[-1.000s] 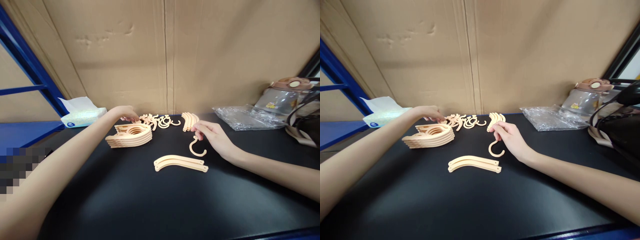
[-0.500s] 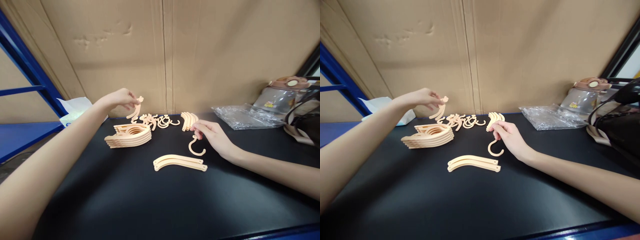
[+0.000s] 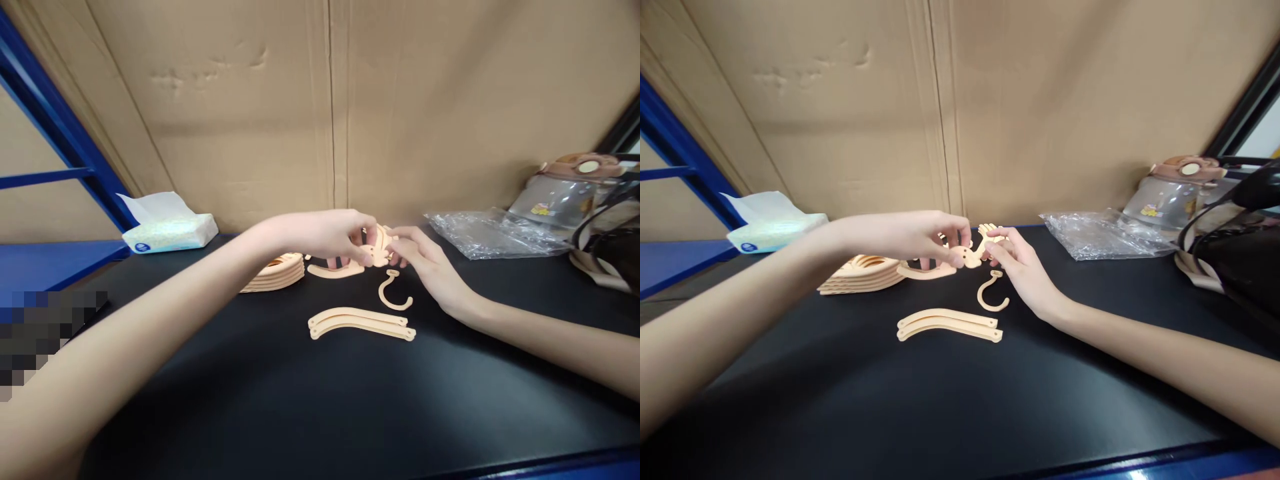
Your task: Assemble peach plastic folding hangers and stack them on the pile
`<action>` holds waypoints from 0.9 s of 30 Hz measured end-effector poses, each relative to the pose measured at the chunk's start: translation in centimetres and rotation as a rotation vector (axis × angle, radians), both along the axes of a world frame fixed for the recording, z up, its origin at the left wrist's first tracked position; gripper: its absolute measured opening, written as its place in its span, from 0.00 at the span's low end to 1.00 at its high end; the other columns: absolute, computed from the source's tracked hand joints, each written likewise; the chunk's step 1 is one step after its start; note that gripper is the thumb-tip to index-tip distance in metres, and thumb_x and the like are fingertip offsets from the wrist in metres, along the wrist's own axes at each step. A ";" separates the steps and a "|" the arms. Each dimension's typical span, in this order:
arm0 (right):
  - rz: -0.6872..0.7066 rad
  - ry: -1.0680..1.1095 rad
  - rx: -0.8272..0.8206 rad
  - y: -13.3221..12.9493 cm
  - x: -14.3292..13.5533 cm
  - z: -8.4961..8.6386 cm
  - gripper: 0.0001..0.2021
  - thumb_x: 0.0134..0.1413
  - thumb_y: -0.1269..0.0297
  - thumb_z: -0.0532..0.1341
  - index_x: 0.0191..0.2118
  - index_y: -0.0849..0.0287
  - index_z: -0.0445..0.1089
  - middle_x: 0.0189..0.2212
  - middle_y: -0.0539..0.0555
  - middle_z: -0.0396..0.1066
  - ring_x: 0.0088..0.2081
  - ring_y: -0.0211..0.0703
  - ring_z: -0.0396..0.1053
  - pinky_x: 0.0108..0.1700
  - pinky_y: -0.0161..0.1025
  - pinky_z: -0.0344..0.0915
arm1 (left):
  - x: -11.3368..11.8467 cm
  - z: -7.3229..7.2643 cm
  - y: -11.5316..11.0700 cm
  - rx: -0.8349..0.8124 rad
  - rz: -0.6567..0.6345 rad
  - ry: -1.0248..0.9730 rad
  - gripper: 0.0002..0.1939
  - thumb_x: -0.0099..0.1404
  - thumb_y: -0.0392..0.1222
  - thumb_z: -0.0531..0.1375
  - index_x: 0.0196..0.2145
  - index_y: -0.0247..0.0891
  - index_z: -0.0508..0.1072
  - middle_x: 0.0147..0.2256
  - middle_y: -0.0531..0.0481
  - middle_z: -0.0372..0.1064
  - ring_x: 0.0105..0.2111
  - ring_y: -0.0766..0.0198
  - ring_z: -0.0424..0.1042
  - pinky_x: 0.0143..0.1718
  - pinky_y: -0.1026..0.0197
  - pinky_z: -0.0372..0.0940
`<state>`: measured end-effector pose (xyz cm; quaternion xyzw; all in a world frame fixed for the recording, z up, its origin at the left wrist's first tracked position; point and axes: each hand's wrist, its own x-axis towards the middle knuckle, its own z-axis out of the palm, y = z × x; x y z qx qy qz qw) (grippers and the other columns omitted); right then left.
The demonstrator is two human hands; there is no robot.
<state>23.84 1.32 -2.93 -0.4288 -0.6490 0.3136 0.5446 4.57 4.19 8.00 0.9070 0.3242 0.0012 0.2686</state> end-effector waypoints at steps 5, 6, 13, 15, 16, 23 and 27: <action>0.131 -0.056 -0.047 -0.3 -0.2 0.1 0.14 0.55 0.57 0.61 0.44 0.57 0.67 0.35 0.51 0.72 0.38 0.42 0.69 0.42 0.39 0.62 | 0.6 -0.9 -0.3 0.026 -0.025 -0.002 0.10 0.62 0.47 0.58 0.36 0.38 0.65 0.32 0.53 0.67 0.24 0.70 0.63 0.23 0.67 0.54; 0.143 -0.068 -0.044 -0.3 -0.2 0.2 0.14 0.54 0.57 0.61 0.44 0.57 0.67 0.36 0.52 0.73 0.38 0.43 0.70 0.42 0.40 0.63 | 0.6 -1.0 -0.3 0.047 -0.024 0.009 0.10 0.63 0.47 0.58 0.37 0.38 0.66 0.31 0.53 0.67 0.24 0.70 0.62 0.23 0.67 0.53; 0.093 -0.198 0.009 -0.3 0.0 0.1 0.12 0.54 0.55 0.61 0.38 0.59 0.72 0.35 0.53 0.74 0.37 0.43 0.70 0.40 0.39 0.63 | 0.6 -1.4 0.0 0.160 -0.046 0.013 0.09 0.62 0.44 0.59 0.37 0.38 0.67 0.33 0.54 0.68 0.27 0.70 0.63 0.28 0.67 0.54; 0.094 -0.229 0.017 -0.3 0.0 0.1 0.12 0.55 0.56 0.61 0.38 0.59 0.72 0.35 0.53 0.74 0.36 0.43 0.70 0.39 0.39 0.62 | 0.6 -1.7 0.2 0.159 -0.048 0.016 0.09 0.62 0.45 0.59 0.37 0.38 0.67 0.33 0.54 0.68 0.26 0.70 0.62 0.26 0.67 0.54; 0.097 -0.240 0.020 -0.3 0.0 0.1 0.12 0.55 0.56 0.60 0.38 0.58 0.72 0.35 0.53 0.74 0.36 0.43 0.70 0.39 0.39 0.62 | 0.6 -1.7 0.2 0.154 -0.039 0.035 0.10 0.62 0.46 0.59 0.37 0.38 0.66 0.32 0.54 0.67 0.25 0.69 0.62 0.25 0.67 0.53; 0.094 -0.226 -0.024 -0.2 -0.1 -0.1 0.13 0.57 0.54 0.58 0.36 0.58 0.72 0.32 0.51 0.72 0.34 0.41 0.69 0.38 0.38 0.63 | 1.0 -1.9 0.1 0.043 0.074 0.182 0.13 0.61 0.49 0.57 0.38 0.37 0.65 0.35 0.49 0.68 0.26 0.66 0.67 0.24 0.66 0.58; 0.128 -0.244 -0.049 0.0 0.0 -0.1 0.12 0.57 0.55 0.56 0.33 0.59 0.71 0.30 0.51 0.71 0.34 0.41 0.68 0.39 0.38 0.62 | 1.0 -2.1 0.3 0.002 0.073 0.231 0.12 0.60 0.46 0.57 0.39 0.37 0.64 0.40 0.47 0.68 0.28 0.65 0.69 0.25 0.66 0.62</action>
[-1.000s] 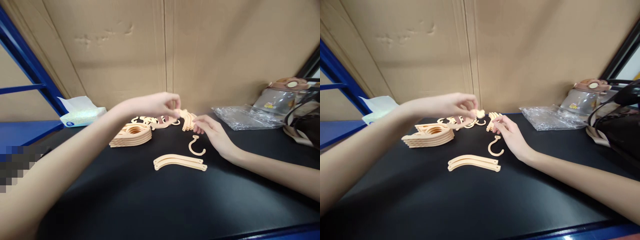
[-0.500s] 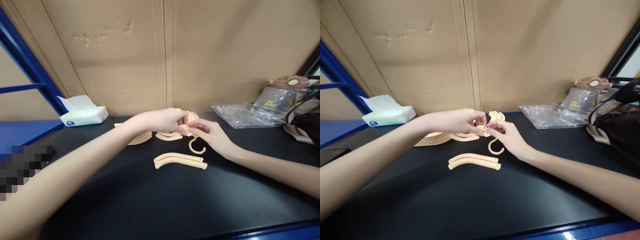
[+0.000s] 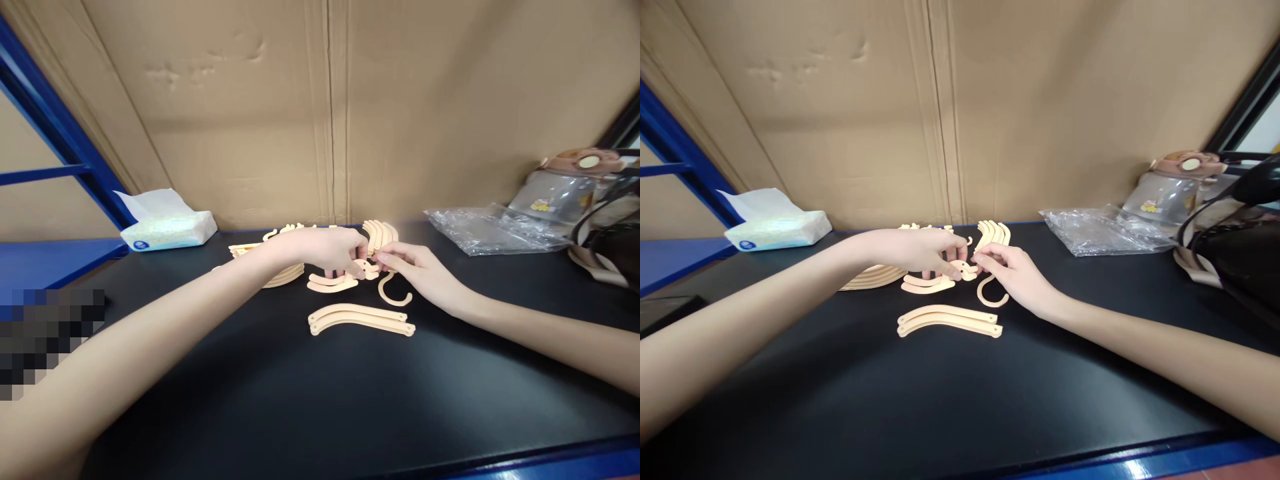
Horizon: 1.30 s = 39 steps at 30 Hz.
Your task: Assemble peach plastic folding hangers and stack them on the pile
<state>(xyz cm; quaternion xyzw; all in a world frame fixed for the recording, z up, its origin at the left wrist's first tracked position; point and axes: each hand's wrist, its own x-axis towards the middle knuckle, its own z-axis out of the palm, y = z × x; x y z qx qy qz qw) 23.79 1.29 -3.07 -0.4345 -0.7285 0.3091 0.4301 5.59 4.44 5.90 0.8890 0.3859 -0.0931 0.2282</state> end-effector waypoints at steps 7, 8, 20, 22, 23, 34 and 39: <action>-0.073 -0.019 0.057 0.1 0.2 -0.1 0.12 0.58 0.56 0.56 0.32 0.58 0.70 0.30 0.50 0.71 0.34 0.41 0.67 0.38 0.37 0.60 | -0.2 -0.4 0.3 -0.022 -0.007 0.062 0.14 0.60 0.47 0.56 0.41 0.37 0.65 0.42 0.46 0.68 0.29 0.64 0.71 0.26 0.65 0.63; -0.085 -0.022 0.064 0.1 0.2 -0.1 0.12 0.58 0.57 0.56 0.32 0.58 0.70 0.30 0.50 0.71 0.34 0.41 0.67 0.38 0.37 0.60 | -0.3 -0.5 0.4 -0.006 -0.011 0.070 0.14 0.59 0.47 0.57 0.40 0.37 0.65 0.41 0.47 0.68 0.28 0.64 0.71 0.26 0.65 0.62; -0.074 -0.009 0.065 -0.2 0.1 0.2 0.10 0.57 0.58 0.57 0.31 0.58 0.70 0.29 0.51 0.70 0.34 0.42 0.67 0.37 0.38 0.60 | -0.6 -1.9 1.5 0.237 -0.032 0.077 0.12 0.56 0.49 0.58 0.36 0.40 0.69 0.36 0.50 0.69 0.31 0.62 0.66 0.27 0.64 0.55; -0.075 -0.013 0.061 -0.1 0.1 0.1 0.10 0.57 0.58 0.57 0.31 0.58 0.70 0.29 0.51 0.70 0.34 0.42 0.67 0.38 0.38 0.60 | -0.7 -2.1 1.6 0.260 -0.030 0.076 0.12 0.57 0.49 0.58 0.36 0.40 0.69 0.36 0.50 0.69 0.31 0.62 0.66 0.27 0.63 0.55; -0.074 -0.016 0.062 -0.1 0.1 0.1 0.11 0.58 0.58 0.57 0.31 0.58 0.70 0.29 0.51 0.70 0.34 0.42 0.67 0.38 0.38 0.60 | -0.7 -2.1 1.6 0.269 -0.027 0.077 0.12 0.57 0.48 0.58 0.36 0.40 0.69 0.37 0.50 0.69 0.32 0.62 0.67 0.27 0.63 0.55; -0.009 -0.478 0.400 -0.1 1.8 1.1 0.09 0.61 0.64 0.54 0.38 0.57 0.71 0.38 0.53 0.72 0.41 0.45 0.66 0.44 0.43 0.61 | -0.7 1.1 -1.2 0.392 -0.039 0.017 0.10 0.62 0.48 0.57 0.38 0.40 0.69 0.36 0.50 0.71 0.31 0.62 0.68 0.27 0.63 0.53; 0.086 -0.935 0.656 0.0 3.0 1.9 0.11 0.61 0.70 0.52 0.42 0.58 0.72 0.43 0.56 0.69 0.42 0.48 0.65 0.43 0.45 0.61 | -1.8 1.1 -5.4 0.601 -0.021 0.062 0.09 0.66 0.46 0.53 0.35 0.40 0.68 0.30 0.50 0.69 0.25 0.62 0.66 0.24 0.62 0.49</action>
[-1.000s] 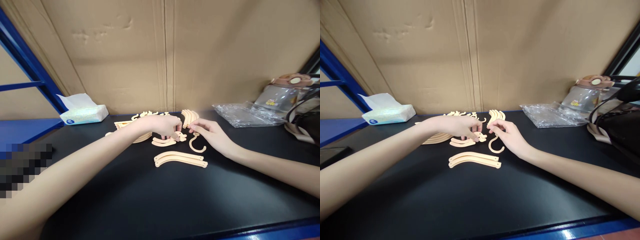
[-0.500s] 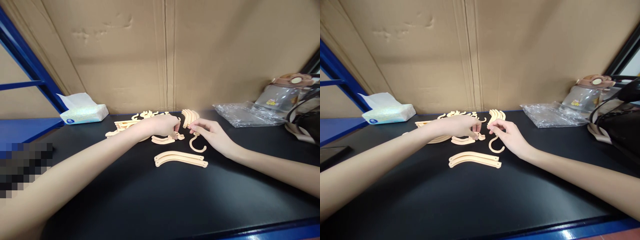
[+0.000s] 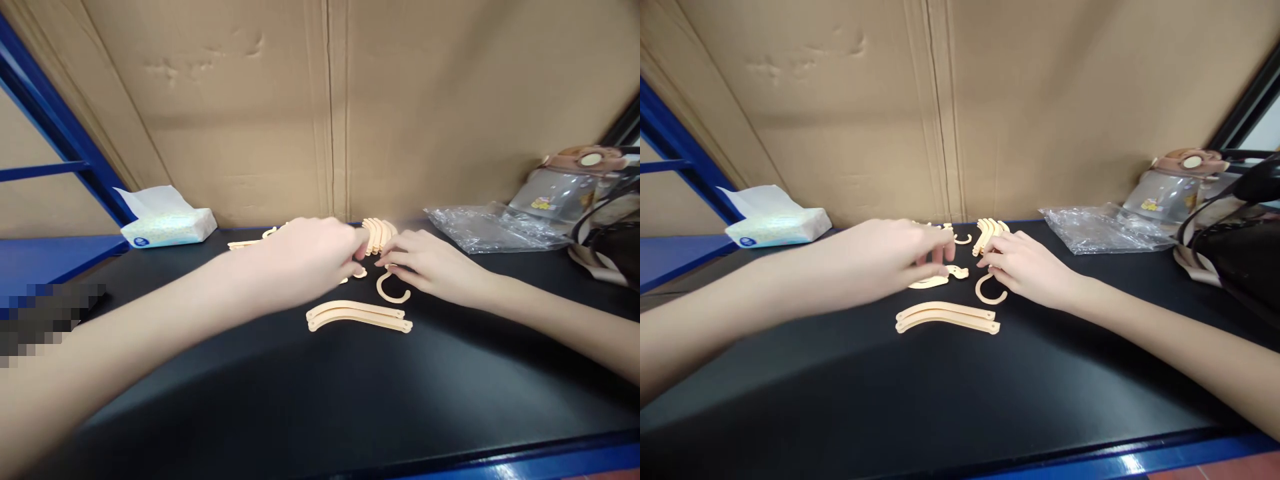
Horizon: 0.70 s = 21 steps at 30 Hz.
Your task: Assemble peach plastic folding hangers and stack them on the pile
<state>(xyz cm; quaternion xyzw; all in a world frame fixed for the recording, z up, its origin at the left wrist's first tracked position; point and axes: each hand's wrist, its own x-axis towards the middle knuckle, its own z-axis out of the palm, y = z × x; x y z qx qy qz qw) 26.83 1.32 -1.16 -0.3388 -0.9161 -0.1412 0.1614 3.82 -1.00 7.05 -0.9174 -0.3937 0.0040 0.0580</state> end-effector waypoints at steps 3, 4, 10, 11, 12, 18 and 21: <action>0.018 -0.153 0.123 0.0 0.2 0.0 0.12 0.59 0.73 0.54 0.42 0.58 0.74 0.43 0.57 0.68 0.41 0.47 0.64 0.43 0.44 0.60 | -1.0 -1.8 -2.3 0.064 -0.067 0.071 0.07 0.68 0.42 0.51 0.36 0.39 0.67 0.32 0.49 0.68 0.27 0.61 0.66 0.24 0.60 0.50; 0.035 -0.197 0.162 0.0 0.2 0.0 0.12 0.58 0.75 0.55 0.41 0.58 0.74 0.43 0.57 0.68 0.41 0.47 0.64 0.43 0.44 0.60 | -1.3 -2.5 -2.8 0.074 -0.094 0.096 0.07 0.68 0.41 0.51 0.36 0.38 0.66 0.32 0.48 0.68 0.29 0.60 0.66 0.25 0.60 0.51; 0.087 -0.398 0.327 -0.4 -0.2 -0.1 0.13 0.54 0.81 0.52 0.34 0.63 0.73 0.37 0.58 0.69 0.40 0.48 0.64 0.40 0.42 0.58 | -3.2 -5.1 -2.8 0.029 -0.088 0.014 0.11 0.67 0.48 0.54 0.33 0.37 0.64 0.34 0.49 0.64 0.33 0.60 0.63 0.29 0.60 0.54; 0.091 -0.408 0.335 -0.4 -0.2 0.0 0.13 0.53 0.81 0.52 0.33 0.63 0.72 0.36 0.58 0.70 0.39 0.48 0.64 0.40 0.43 0.58 | -3.5 -5.2 -2.5 0.006 -0.083 -0.008 0.12 0.67 0.49 0.54 0.33 0.37 0.64 0.34 0.50 0.63 0.33 0.60 0.63 0.29 0.60 0.55; 0.094 -0.402 0.337 -0.5 -0.3 0.1 0.12 0.53 0.81 0.52 0.33 0.62 0.72 0.36 0.58 0.70 0.39 0.48 0.64 0.40 0.43 0.58 | -3.7 -5.4 -2.2 -0.015 -0.086 -0.026 0.13 0.67 0.50 0.54 0.33 0.37 0.63 0.34 0.50 0.62 0.33 0.61 0.63 0.29 0.60 0.55; 0.110 0.035 0.194 -1.1 -0.7 -0.1 0.08 0.59 0.70 0.53 0.35 0.60 0.69 0.32 0.55 0.71 0.36 0.46 0.66 0.42 0.43 0.58 | -4.1 -5.9 -2.0 0.015 -0.180 -0.036 0.13 0.68 0.50 0.52 0.33 0.38 0.66 0.35 0.49 0.61 0.35 0.60 0.62 0.33 0.60 0.57; 0.068 0.374 -0.077 -1.5 -1.3 -0.8 0.06 0.59 0.65 0.55 0.34 0.58 0.68 0.32 0.53 0.72 0.34 0.43 0.67 0.40 0.40 0.61 | -4.1 -6.0 -2.4 0.011 -0.215 -0.028 0.13 0.70 0.47 0.49 0.34 0.38 0.67 0.37 0.47 0.62 0.37 0.60 0.62 0.33 0.60 0.57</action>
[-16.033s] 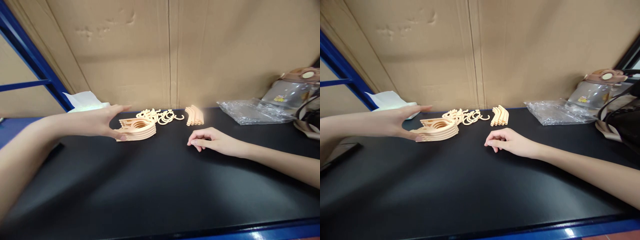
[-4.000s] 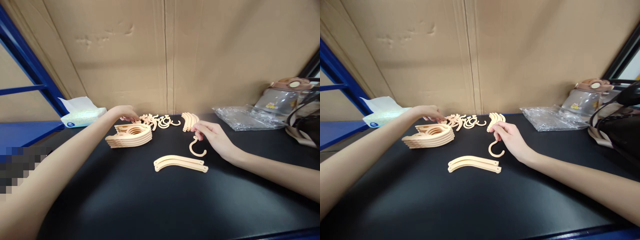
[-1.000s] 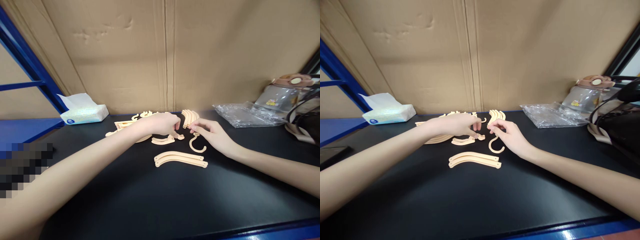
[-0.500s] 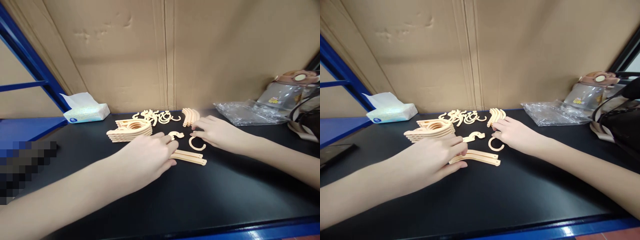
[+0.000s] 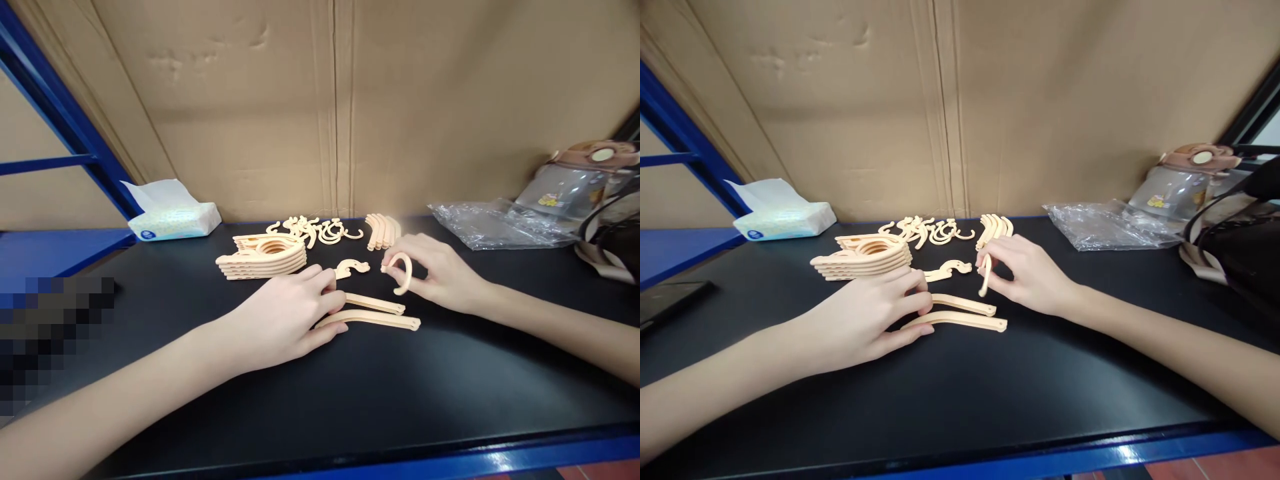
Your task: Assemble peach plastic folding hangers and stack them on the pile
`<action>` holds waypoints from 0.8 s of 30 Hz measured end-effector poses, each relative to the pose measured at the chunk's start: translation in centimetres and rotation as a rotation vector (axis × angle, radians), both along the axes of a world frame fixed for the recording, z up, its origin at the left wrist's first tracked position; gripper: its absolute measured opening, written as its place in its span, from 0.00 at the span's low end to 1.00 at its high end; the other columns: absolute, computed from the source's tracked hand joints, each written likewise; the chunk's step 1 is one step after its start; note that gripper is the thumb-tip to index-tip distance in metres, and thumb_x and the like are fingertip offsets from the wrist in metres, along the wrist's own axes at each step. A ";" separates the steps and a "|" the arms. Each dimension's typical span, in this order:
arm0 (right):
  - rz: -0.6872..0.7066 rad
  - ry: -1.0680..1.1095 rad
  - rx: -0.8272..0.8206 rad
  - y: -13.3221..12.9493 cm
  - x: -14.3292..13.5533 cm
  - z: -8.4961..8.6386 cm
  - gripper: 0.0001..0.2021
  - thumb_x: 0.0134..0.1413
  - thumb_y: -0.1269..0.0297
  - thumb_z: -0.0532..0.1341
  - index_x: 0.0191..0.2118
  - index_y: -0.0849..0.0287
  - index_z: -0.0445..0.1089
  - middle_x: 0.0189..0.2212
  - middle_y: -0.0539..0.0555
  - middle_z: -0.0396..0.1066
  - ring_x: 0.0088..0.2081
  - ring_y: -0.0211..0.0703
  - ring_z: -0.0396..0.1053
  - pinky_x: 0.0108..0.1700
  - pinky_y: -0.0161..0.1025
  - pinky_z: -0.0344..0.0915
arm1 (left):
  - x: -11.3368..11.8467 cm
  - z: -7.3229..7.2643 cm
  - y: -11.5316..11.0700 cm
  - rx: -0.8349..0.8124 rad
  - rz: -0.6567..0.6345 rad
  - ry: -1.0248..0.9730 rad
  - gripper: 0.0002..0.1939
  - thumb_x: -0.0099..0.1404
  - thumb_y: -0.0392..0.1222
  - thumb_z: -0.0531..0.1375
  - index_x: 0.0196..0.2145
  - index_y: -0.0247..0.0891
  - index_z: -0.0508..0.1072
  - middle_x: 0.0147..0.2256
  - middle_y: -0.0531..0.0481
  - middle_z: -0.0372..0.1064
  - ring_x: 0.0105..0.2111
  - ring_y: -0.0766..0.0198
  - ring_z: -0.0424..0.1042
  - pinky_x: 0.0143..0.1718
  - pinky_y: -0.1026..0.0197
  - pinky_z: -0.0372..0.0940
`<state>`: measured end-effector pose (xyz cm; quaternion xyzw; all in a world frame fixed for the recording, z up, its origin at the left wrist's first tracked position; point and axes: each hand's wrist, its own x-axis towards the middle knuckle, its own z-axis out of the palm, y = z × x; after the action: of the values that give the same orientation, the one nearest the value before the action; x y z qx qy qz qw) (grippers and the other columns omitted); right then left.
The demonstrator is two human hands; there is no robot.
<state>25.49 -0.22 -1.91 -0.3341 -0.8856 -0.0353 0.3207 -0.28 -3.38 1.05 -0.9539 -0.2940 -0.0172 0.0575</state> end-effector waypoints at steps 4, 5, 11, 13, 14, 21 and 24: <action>-0.006 0.313 -0.390 -0.3 -0.8 -0.7 0.09 0.58 0.57 0.58 0.33 0.56 0.69 0.32 0.51 0.72 0.36 0.44 0.69 0.41 0.40 0.63 | -0.3 0.6 0.1 -0.201 0.055 -0.118 0.11 0.69 0.47 0.52 0.35 0.39 0.67 0.36 0.50 0.64 0.36 0.62 0.63 0.34 0.61 0.57; -0.010 0.360 -0.455 -0.3 -0.9 -0.7 0.10 0.57 0.55 0.59 0.32 0.57 0.70 0.31 0.51 0.72 0.36 0.44 0.69 0.41 0.40 0.63 | -0.4 0.8 0.3 -0.311 0.083 -0.191 0.11 0.69 0.48 0.53 0.35 0.39 0.67 0.36 0.52 0.65 0.35 0.64 0.64 0.33 0.63 0.58; 0.004 0.525 -0.737 0.7 -1.0 -0.8 0.13 0.53 0.53 0.61 0.31 0.60 0.71 0.29 0.51 0.70 0.33 0.41 0.67 0.39 0.39 0.63 | -1.0 1.5 1.5 -0.854 0.256 -0.734 0.12 0.64 0.49 0.58 0.39 0.39 0.68 0.33 0.52 0.68 0.32 0.67 0.65 0.31 0.65 0.60; -0.007 0.539 -0.770 0.9 -1.0 -0.7 0.13 0.52 0.54 0.62 0.30 0.60 0.70 0.27 0.50 0.68 0.31 0.39 0.65 0.38 0.38 0.62 | -1.1 1.4 1.8 -0.944 0.293 -0.871 0.14 0.64 0.51 0.57 0.41 0.38 0.69 0.37 0.49 0.67 0.33 0.67 0.65 0.31 0.65 0.61; -0.010 0.535 -0.782 1.0 -1.0 -0.7 0.13 0.52 0.54 0.62 0.29 0.60 0.70 0.26 0.50 0.67 0.31 0.38 0.64 0.38 0.37 0.62 | -1.1 1.3 1.9 -0.977 0.301 -0.924 0.14 0.66 0.51 0.55 0.41 0.38 0.69 0.38 0.48 0.66 0.35 0.66 0.65 0.33 0.64 0.62; 0.013 0.509 -0.837 1.0 -0.9 -1.0 0.12 0.53 0.55 0.62 0.34 0.61 0.71 0.29 0.51 0.70 0.34 0.40 0.66 0.43 0.39 0.61 | -0.7 1.0 1.6 -0.692 0.336 -0.723 0.18 0.71 0.46 0.41 0.29 0.37 0.62 0.33 0.49 0.64 0.35 0.61 0.65 0.37 0.59 0.61; 0.026 0.543 -0.861 1.1 -0.8 -1.2 0.13 0.52 0.57 0.62 0.39 0.61 0.71 0.32 0.52 0.72 0.36 0.41 0.68 0.46 0.41 0.62 | -0.5 0.3 0.9 -0.254 0.327 -0.407 0.18 0.70 0.51 0.44 0.27 0.38 0.59 0.30 0.51 0.62 0.32 0.61 0.63 0.36 0.57 0.58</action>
<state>24.67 0.87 -3.08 -0.4219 -0.7086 0.4251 0.3732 -0.80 -2.50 1.40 -0.8703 -0.4492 -0.1619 -0.1206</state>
